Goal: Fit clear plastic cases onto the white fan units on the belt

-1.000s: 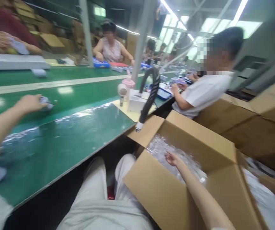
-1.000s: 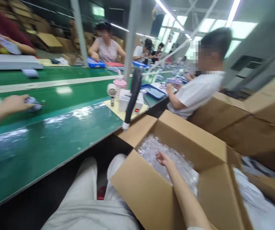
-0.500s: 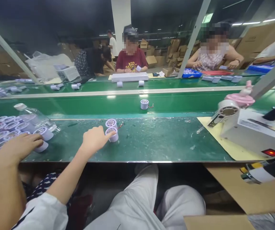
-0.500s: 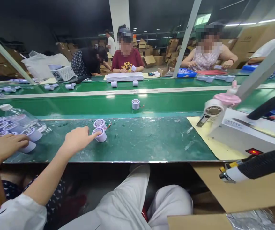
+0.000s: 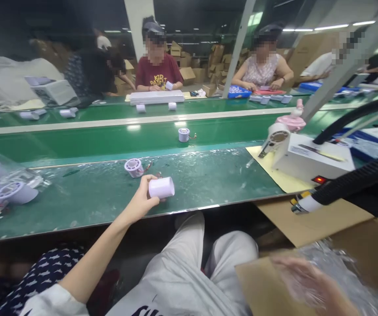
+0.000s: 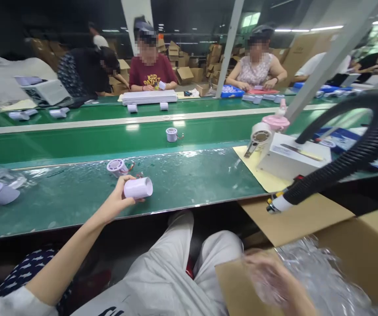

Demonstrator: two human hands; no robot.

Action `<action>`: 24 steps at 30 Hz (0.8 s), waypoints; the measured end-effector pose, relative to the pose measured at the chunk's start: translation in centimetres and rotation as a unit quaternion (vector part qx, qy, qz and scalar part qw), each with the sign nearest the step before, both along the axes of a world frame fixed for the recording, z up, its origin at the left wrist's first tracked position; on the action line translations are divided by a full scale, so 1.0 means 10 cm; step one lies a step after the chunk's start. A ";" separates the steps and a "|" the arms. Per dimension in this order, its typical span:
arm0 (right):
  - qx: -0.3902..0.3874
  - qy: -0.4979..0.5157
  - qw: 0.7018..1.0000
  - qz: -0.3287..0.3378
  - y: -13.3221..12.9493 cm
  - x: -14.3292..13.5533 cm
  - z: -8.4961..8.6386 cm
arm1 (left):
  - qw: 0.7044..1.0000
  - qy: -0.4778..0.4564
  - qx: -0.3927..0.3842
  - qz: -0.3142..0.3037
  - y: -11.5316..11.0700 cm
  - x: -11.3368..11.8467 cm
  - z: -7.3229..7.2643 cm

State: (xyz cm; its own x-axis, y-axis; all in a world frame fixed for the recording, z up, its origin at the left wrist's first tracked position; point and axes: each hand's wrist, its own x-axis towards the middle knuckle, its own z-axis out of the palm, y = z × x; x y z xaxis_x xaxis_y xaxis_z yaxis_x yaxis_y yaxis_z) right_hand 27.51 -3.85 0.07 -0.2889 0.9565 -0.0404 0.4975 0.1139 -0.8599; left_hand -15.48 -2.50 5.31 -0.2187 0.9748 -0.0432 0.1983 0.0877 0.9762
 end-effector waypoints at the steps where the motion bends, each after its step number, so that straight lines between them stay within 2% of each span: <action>1: -0.004 0.005 1.000 0.025 -0.03 -0.07 -0.01 | 0.988 -0.150 -0.020 -0.019 0.00 0.14 -0.05; 3: 0.012 -0.003 0.996 0.089 -0.08 -0.28 0.03 | 0.915 -0.380 -0.106 -0.079 0.02 0.43 -0.13; 5: 0.069 -0.048 0.988 0.129 -0.11 -0.52 0.13 | 0.845 -0.477 -0.196 -0.141 0.04 0.71 -0.22; 6: 0.108 -0.074 0.983 0.127 -0.11 -0.63 0.18 | 0.831 -0.480 -0.223 -0.170 0.05 0.83 -0.27; 8: 0.185 -0.133 0.968 0.104 -0.10 -0.79 0.27 | 0.841 -0.428 -0.229 -0.239 0.05 1.01 -0.35; 10: 0.236 -0.195 0.949 0.076 -0.09 -0.86 0.33 | 0.865 -0.322 -0.186 -0.336 0.04 1.11 -0.39; 12: 0.243 -0.240 0.936 0.082 -0.08 -0.87 0.36 | 0.873 -0.184 -0.115 -0.438 0.03 1.16 -0.36; 14: 0.214 -0.249 0.937 0.121 -0.08 -0.84 0.37 | 0.865 -0.041 -0.029 -0.499 0.04 1.18 -0.30; 16: 0.169 -0.221 0.949 0.149 -0.08 -0.80 0.35 | 0.859 0.058 0.041 -0.508 0.04 1.20 -0.22; 18: 0.126 -0.167 0.966 0.154 -0.09 -0.78 0.34 | 0.866 0.105 0.068 -0.483 0.03 1.20 -0.18; 22: 0.040 -0.043 0.988 0.140 -0.13 -0.78 0.36 | 0.902 0.113 0.076 -0.411 0.00 1.20 -0.23; 24: 0.004 -0.001 0.995 0.103 -0.16 -0.80 0.39 | 0.905 0.115 0.113 -0.393 -0.01 1.21 -0.31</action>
